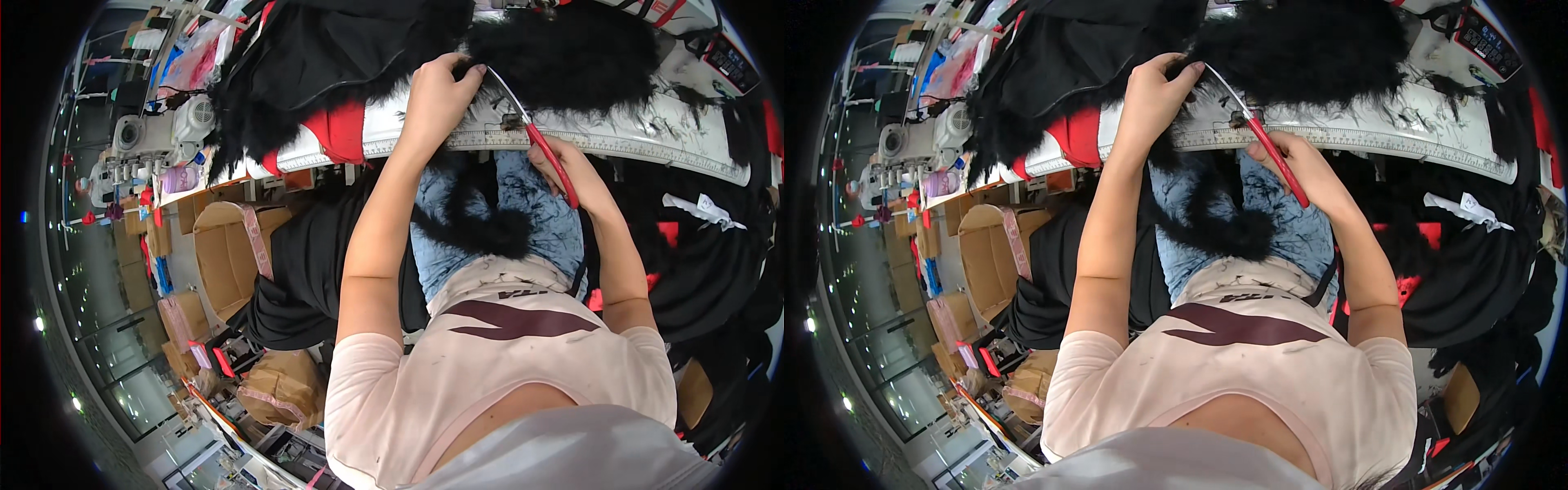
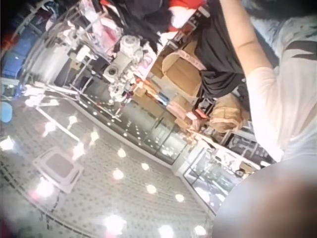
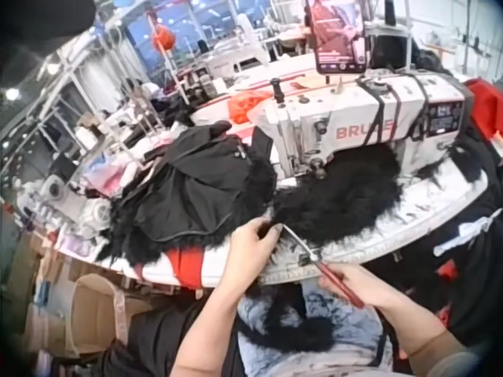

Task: Cutting black faux fur material with scissors at a workstation.

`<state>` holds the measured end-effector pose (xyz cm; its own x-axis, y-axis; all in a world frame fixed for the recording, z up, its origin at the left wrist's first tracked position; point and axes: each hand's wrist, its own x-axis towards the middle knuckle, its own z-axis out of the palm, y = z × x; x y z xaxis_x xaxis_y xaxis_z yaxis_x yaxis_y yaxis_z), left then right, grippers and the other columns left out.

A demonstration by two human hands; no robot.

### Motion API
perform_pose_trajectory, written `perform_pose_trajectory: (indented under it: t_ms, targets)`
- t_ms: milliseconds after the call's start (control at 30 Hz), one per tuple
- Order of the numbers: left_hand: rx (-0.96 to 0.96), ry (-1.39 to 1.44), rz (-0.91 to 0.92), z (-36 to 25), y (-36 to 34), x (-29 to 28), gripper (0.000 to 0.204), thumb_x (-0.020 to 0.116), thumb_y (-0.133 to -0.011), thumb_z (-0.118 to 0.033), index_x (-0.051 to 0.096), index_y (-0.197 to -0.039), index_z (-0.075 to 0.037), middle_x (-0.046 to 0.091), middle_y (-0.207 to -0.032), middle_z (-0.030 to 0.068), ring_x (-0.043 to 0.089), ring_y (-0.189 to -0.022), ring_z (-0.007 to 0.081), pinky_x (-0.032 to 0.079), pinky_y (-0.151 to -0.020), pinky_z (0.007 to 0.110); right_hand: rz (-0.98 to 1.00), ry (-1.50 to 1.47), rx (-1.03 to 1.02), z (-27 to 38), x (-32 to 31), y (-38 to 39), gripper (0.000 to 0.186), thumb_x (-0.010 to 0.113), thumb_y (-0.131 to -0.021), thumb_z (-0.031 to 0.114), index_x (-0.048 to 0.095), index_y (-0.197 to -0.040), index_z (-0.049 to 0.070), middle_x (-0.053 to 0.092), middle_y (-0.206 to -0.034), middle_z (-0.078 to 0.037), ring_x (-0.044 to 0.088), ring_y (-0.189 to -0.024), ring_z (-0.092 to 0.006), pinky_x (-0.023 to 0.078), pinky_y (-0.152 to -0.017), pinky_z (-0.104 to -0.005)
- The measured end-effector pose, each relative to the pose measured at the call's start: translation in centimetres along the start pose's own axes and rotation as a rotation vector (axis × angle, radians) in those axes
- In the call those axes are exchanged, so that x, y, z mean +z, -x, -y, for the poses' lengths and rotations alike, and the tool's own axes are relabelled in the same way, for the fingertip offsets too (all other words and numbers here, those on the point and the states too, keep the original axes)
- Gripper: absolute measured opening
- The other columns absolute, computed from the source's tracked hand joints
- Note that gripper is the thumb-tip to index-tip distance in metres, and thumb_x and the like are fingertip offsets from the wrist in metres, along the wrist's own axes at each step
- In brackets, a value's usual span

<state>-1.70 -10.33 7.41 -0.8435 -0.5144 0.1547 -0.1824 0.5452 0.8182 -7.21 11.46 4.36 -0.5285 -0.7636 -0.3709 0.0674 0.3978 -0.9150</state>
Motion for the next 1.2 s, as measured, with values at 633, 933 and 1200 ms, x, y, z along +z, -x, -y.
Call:
perform_pose_trajectory:
  t_ms: [633,933,1200]
  targets:
    - [0.345,-0.364,-0.121,-1.6,1.7,0.4,0.016,0.062,-0.084,-0.013,0.066,-0.087,0.002,0.066,-0.088,0.0172,0.062,-0.081,0.0372,0.049,-0.07,0.041,-0.059,0.152,-0.041,0.6,0.0,0.1,0.046,0.062,-0.09,0.039,0.063,-0.102,-0.006,0.066,-0.087,-0.014,0.06,-0.08,-0.02,0.046,-0.079,-0.0321]
    - [0.314,-0.306,-0.119,-0.9,1.2,0.3,0.018,0.062,-0.084,-0.015,0.066,-0.091,0.001,0.066,-0.087,0.0186,0.062,-0.083,0.038,0.049,-0.073,0.042,-0.071,0.251,0.055,2.5,-0.7,0.2,0.044,0.062,-0.09,0.04,0.064,-0.084,-0.004,0.048,-0.055,-0.003,0.05,-0.052,-0.0121,0.043,-0.054,-0.0279]
    - [0.038,-0.073,0.051,0.4,2.1,-1.2,0.025,0.056,-0.089,-0.016,0.065,-0.1,0.005,0.066,-0.092,0.023,0.062,-0.087,0.0403,0.049,-0.075,0.041,0.22,-0.219,0.11,1.3,-0.3,-1.5,0.056,0.051,-0.092,0.057,0.051,-0.07,0.005,0.041,-0.051,0.003,0.041,-0.037,-0.0057,0.032,-0.033,-0.0205]
